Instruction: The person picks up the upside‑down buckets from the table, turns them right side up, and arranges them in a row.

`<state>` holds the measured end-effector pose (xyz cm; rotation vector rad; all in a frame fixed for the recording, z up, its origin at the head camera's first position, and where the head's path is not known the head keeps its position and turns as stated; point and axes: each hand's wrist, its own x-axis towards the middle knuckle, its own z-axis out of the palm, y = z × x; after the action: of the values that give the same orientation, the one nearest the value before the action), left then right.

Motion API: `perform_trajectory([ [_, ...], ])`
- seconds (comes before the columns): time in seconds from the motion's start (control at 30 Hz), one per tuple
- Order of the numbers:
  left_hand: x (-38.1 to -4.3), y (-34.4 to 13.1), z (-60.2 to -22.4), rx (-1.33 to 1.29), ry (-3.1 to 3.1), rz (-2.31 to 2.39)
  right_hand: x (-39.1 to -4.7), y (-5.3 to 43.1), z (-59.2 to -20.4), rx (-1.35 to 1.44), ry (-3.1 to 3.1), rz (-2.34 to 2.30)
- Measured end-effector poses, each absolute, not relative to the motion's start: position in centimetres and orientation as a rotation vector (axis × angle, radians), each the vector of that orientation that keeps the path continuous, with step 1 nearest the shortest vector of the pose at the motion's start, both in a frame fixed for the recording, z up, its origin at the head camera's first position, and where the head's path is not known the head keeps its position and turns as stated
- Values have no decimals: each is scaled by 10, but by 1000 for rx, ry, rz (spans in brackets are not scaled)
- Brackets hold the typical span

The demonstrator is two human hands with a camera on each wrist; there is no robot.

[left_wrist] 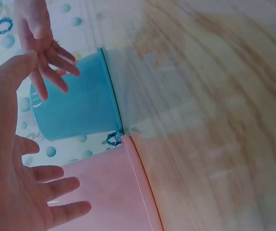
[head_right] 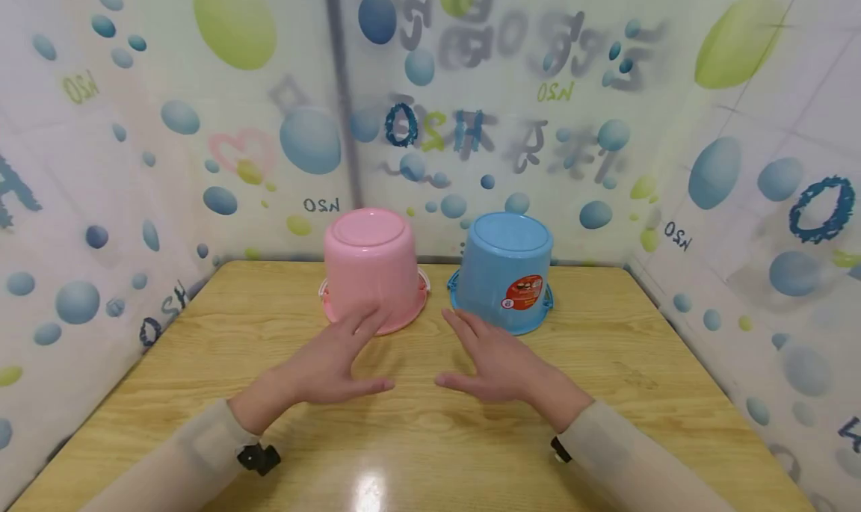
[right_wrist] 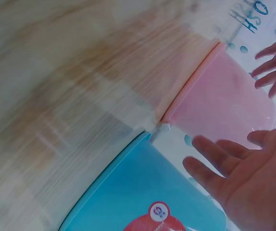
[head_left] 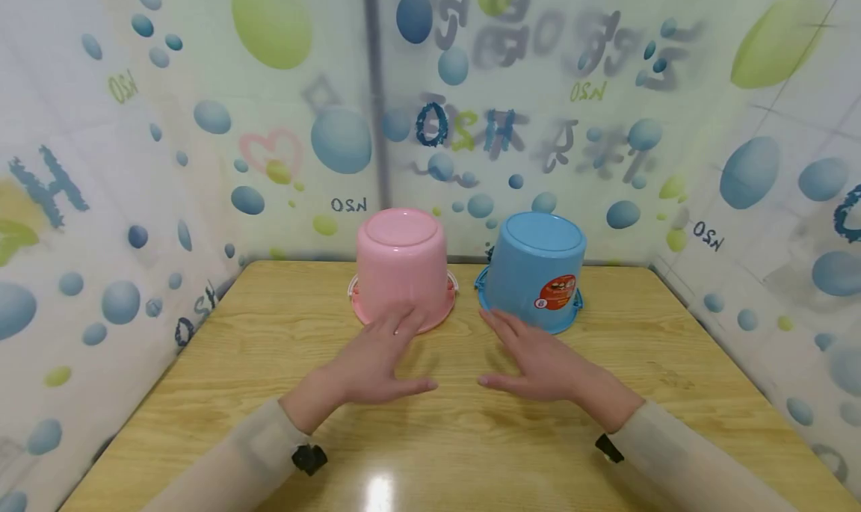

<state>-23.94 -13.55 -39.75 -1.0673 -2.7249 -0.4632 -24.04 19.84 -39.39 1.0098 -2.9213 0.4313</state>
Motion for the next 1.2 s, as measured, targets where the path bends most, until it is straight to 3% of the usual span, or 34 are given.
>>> perform_trajectory([
  [1.2,-284,-228,-399,-631,-2849,-736,-327,130,-396,931,-3138,805],
])
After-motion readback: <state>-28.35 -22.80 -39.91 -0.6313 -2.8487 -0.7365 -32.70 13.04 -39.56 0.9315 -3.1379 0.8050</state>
